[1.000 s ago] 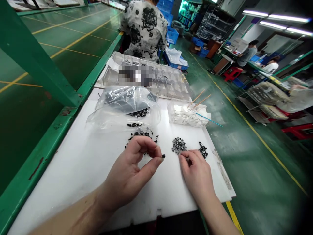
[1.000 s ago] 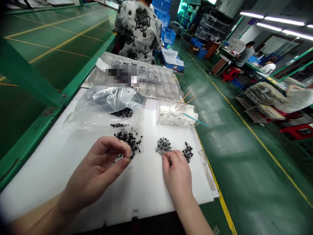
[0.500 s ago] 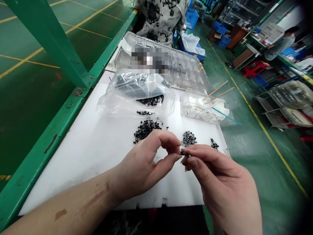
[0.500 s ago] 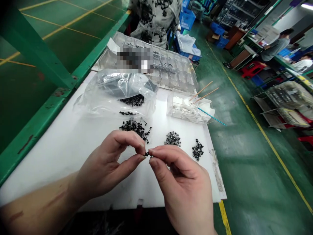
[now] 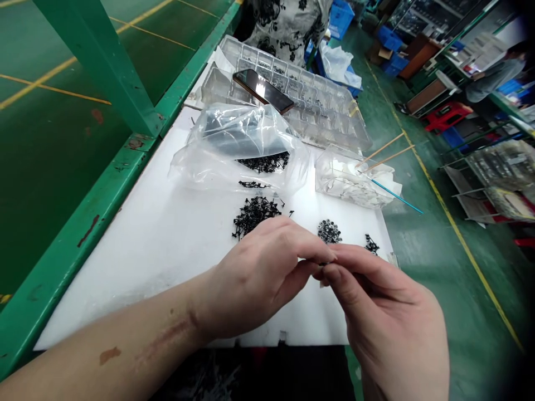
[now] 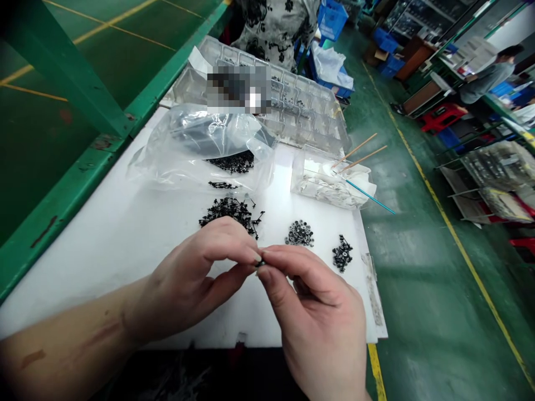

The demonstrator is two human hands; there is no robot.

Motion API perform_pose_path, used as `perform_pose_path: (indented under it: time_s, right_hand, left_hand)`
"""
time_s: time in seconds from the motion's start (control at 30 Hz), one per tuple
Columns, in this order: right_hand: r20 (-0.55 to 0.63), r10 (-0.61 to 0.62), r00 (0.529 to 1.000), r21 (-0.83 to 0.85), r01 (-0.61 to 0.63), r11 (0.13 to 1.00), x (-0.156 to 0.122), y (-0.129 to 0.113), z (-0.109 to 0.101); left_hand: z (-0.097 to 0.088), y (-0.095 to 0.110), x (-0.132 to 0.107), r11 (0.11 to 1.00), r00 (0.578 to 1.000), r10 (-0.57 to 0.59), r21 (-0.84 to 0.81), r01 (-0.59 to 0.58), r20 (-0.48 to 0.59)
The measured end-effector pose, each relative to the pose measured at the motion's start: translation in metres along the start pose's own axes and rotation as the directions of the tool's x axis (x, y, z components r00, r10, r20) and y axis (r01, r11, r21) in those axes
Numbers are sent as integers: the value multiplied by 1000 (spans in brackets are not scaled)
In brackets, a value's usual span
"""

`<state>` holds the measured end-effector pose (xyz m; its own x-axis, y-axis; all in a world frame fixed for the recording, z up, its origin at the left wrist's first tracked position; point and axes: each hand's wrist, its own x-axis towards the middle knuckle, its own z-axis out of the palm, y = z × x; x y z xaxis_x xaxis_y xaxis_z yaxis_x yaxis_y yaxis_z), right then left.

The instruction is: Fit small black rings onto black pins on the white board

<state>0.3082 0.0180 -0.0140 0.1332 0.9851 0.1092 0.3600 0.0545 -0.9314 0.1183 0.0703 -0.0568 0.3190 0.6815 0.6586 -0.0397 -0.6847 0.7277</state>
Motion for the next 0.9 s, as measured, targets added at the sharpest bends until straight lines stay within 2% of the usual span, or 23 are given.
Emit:
perform_pose_path:
  time_s: [0.1, 0.17, 0.27, 0.4, 0.5, 0.6, 0.7, 0.77, 0.83, 0.9]
  right_hand:
    - [80, 18, 997, -73, -12, 997, 3, 0, -3]
    - [137, -12, 990, -118, 29, 993, 3, 1, -5]
    - [104, -157, 982, -182, 174, 968, 0, 5, -5]
    - [59, -379, 923, -254, 381, 889, -6, 14, -2]
    - [55, -410, 910, -216, 412, 885, -8, 20, -2]
    - [36, -342, 939, -146, 344, 928, -11, 23, -5]
    - [-16, -240, 971, -93, 237, 967, -12, 29, -17]
    - [-41, -124, 991, -113, 119, 986, -9, 39, -33]
    - [-59, 33, 998, -211, -45, 976, -5, 54, -55]
    - [-102, 145, 984, -360, -172, 917, -2, 69, -79]
  left_hand:
    - [-4, -3, 0, 997, 996, 78, 28, -79, 36]
    - [-6, -3, -1, 992, 994, 95, 76, -100, 58]
    - [-9, -4, -3, 985, 992, 89, 141, -102, 93]
    - [-8, -3, -2, 980, 993, 90, 173, -102, 77]
    - [-6, -1, 0, 986, 997, 66, 148, -72, 48]
    - [-11, -3, 3, 987, 999, -54, 151, 54, -9]
    - [-23, -12, 9, 934, 982, -190, 303, 187, -19]
    - [-32, -23, 13, 839, 936, -343, 471, 271, 73]
    - [-39, -34, 16, 808, 905, -395, 529, 260, 157]
    - [-42, -43, 18, 793, 880, -415, 565, 226, 230]
